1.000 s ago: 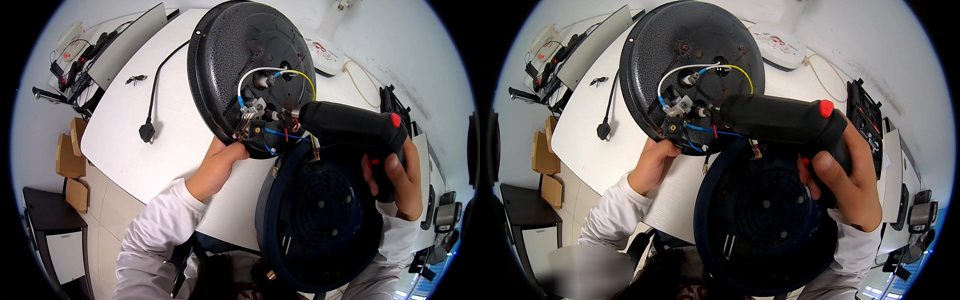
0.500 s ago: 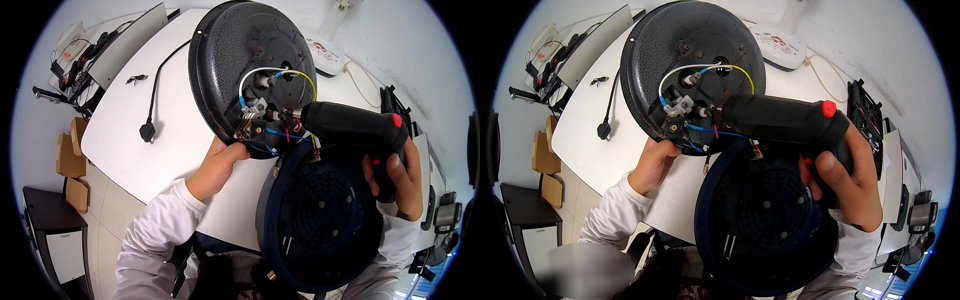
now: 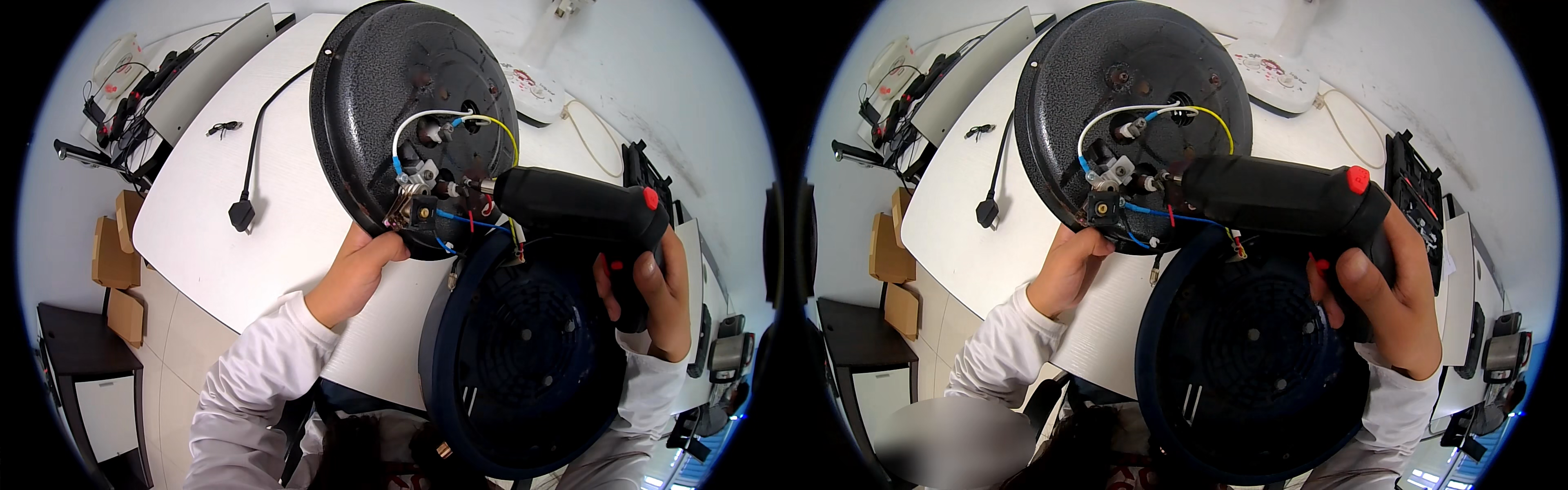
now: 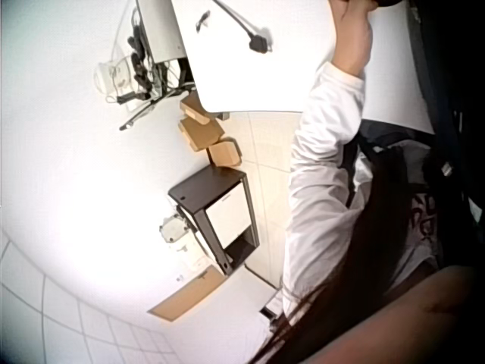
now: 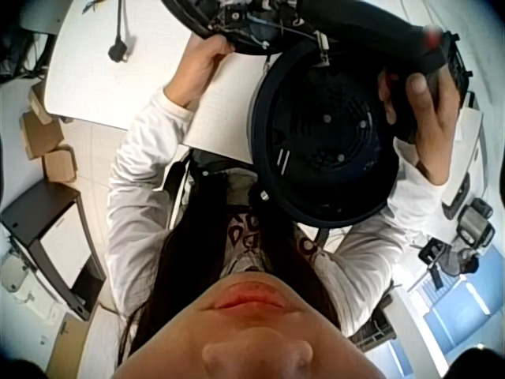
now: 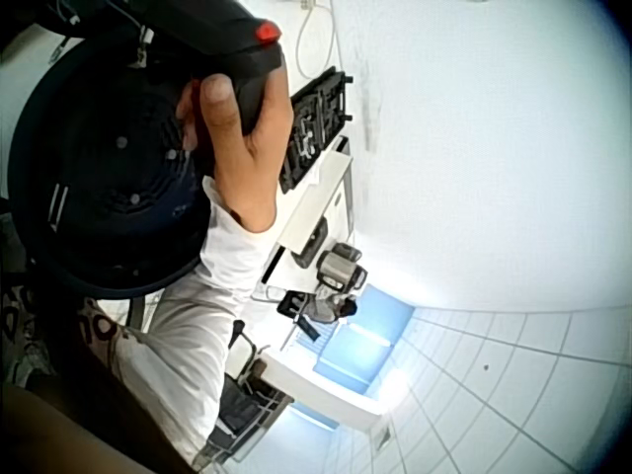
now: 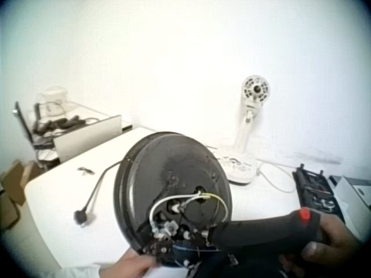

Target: The person uses a cordless electric screwdriver to remove screws from the base of a disassembled electric fan. They swap the screwdriver for another unit and continue unscrewing components from the fan base while seated at a white desk.

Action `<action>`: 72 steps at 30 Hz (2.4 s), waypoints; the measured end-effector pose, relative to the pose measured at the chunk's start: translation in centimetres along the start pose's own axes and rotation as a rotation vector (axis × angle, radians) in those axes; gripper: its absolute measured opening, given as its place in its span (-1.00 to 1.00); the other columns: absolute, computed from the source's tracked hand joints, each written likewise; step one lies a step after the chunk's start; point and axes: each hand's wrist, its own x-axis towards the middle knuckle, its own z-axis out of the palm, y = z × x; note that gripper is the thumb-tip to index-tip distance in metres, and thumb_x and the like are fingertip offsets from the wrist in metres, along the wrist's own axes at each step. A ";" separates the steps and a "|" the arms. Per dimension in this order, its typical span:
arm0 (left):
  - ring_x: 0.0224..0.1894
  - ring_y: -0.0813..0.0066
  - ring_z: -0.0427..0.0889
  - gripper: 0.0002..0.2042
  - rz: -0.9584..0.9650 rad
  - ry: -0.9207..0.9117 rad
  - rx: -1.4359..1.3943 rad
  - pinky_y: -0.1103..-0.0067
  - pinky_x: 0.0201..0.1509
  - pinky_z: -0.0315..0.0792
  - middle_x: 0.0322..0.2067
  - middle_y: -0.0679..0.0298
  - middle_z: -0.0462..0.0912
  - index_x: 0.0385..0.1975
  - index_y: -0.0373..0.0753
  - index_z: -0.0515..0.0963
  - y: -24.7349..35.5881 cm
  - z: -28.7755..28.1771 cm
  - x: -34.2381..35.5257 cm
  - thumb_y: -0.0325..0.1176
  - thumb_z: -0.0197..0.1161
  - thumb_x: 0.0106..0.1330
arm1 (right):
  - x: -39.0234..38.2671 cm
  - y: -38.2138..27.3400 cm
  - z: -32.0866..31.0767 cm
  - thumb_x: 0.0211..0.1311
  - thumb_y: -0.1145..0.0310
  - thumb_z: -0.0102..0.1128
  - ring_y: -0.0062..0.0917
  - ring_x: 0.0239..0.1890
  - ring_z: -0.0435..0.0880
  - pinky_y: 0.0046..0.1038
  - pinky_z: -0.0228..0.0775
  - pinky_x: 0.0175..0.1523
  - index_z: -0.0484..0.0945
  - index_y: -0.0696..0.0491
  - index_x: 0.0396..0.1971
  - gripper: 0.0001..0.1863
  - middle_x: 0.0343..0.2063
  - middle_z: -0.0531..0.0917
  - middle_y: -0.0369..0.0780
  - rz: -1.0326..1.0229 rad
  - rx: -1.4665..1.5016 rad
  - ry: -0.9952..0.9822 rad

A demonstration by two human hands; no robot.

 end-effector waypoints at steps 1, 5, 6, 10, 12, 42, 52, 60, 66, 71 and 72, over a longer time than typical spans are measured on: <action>-0.24 0.60 0.39 -0.59 0.003 -0.008 0.001 0.64 -0.06 0.27 -0.28 0.34 0.49 -0.15 -0.29 0.38 -0.1 -0.1 0.0 -0.56 -0.11 -0.11 | 0.0 0.0 0.0 0.07 0.03 0.11 -0.69 -0.72 0.37 -0.69 0.17 -0.61 0.34 0.19 0.00 -0.39 -0.64 0.49 -0.23 0.000 0.000 -0.002; -0.21 0.58 0.42 -0.58 0.010 0.001 -0.023 0.61 -0.04 0.29 -0.25 0.32 0.50 -0.14 -0.29 0.37 -0.1 0.1 0.1 -0.58 -0.12 -0.10 | -0.1 0.0 0.1 0.07 0.04 0.11 -0.69 -0.73 0.36 -0.69 0.16 -0.62 0.34 0.19 -0.01 -0.40 -0.64 0.49 -0.23 -0.002 0.002 0.015; -0.20 0.58 0.42 -0.58 0.011 -0.002 -0.028 0.61 -0.04 0.29 -0.25 0.32 0.50 -0.13 -0.29 0.37 -0.1 0.1 0.0 -0.58 -0.13 -0.10 | 0.0 0.0 0.1 0.07 0.04 0.11 -0.69 -0.73 0.36 -0.69 0.16 -0.62 0.34 0.19 -0.01 -0.40 -0.64 0.49 -0.23 -0.002 0.006 0.014; -0.20 0.58 0.43 -0.58 0.002 -0.011 -0.003 0.61 -0.04 0.29 -0.25 0.32 0.50 -0.13 -0.29 0.38 0.0 0.0 0.0 -0.58 -0.13 -0.10 | 0.0 0.0 0.1 0.08 0.04 0.11 -0.70 -0.74 0.35 -0.69 0.15 -0.62 0.33 0.19 0.00 -0.40 -0.64 0.49 -0.23 0.003 0.000 0.012; -0.21 0.59 0.42 -0.58 -0.005 -0.003 -0.006 0.62 -0.04 0.29 -0.25 0.32 0.50 -0.14 -0.29 0.38 0.2 0.2 -0.1 -0.58 -0.13 -0.10 | -0.1 0.0 0.0 0.08 0.03 0.11 -0.69 -0.74 0.35 -0.69 0.15 -0.62 0.33 0.19 0.00 -0.39 -0.65 0.49 -0.23 -0.001 -0.005 0.010; -0.41 0.66 0.26 -0.71 0.059 -0.035 -0.015 0.66 -0.26 0.21 -0.47 0.41 0.36 -0.20 -0.24 0.37 -0.2 0.0 0.1 -0.55 -0.09 0.04 | -0.2 0.5 -0.4 0.12 0.04 0.09 -0.67 -0.74 0.37 -0.67 0.19 -0.60 0.29 0.19 0.04 -0.39 -0.62 0.51 -0.19 -0.014 0.011 0.004; -0.42 0.67 0.26 -0.72 0.063 -0.025 -0.032 0.67 -0.26 0.22 -0.48 0.41 0.36 -0.21 -0.24 0.38 -0.2 0.1 0.1 -0.55 -0.08 0.03 | -0.2 0.7 -0.5 0.13 0.06 0.08 -0.66 -0.73 0.37 -0.67 0.19 -0.60 0.27 0.19 0.06 -0.39 -0.60 0.52 -0.17 -0.026 0.041 -0.009; -0.39 0.68 0.30 -0.70 0.055 -0.014 -0.035 0.69 -0.25 0.22 -0.45 0.41 0.40 -0.18 -0.24 0.37 -0.4 0.0 0.1 -0.55 -0.07 0.04 | -0.4 0.7 -0.4 0.14 0.07 0.08 -0.66 -0.73 0.37 -0.66 0.20 -0.60 0.26 0.18 0.07 -0.39 -0.59 0.52 -0.15 -0.004 0.052 0.019; -0.39 0.68 0.30 -0.70 0.055 -0.024 -0.031 0.70 -0.26 0.22 -0.44 0.41 0.40 -0.16 -0.23 0.37 -0.4 -0.1 0.1 -0.56 -0.08 0.05 | -0.3 0.8 -0.5 0.11 0.04 0.09 -0.66 -0.74 0.38 -0.67 0.21 -0.62 0.27 0.18 0.06 -0.37 -0.61 0.52 -0.16 -0.016 0.025 0.015; -0.40 0.68 0.29 -0.70 0.049 -0.029 -0.043 0.69 -0.27 0.22 -0.45 0.41 0.39 -0.16 -0.23 0.36 -0.4 -0.2 0.1 -0.56 -0.08 0.05 | -0.4 0.6 -0.5 0.10 -0.01 0.08 -0.66 -0.76 0.40 -0.69 0.23 -0.62 0.30 0.18 0.04 -0.36 -0.60 0.55 -0.12 -0.031 -0.019 0.033; -0.41 0.68 0.28 -0.70 0.051 -0.036 -0.044 0.69 -0.27 0.22 -0.45 0.42 0.38 -0.16 -0.23 0.36 -0.4 -0.1 0.1 -0.56 -0.09 0.05 | -0.4 0.3 -0.3 0.10 -0.02 0.07 -0.66 -0.76 0.40 -0.69 0.24 -0.62 0.31 0.18 0.03 -0.36 -0.59 0.56 -0.11 -0.035 -0.029 0.039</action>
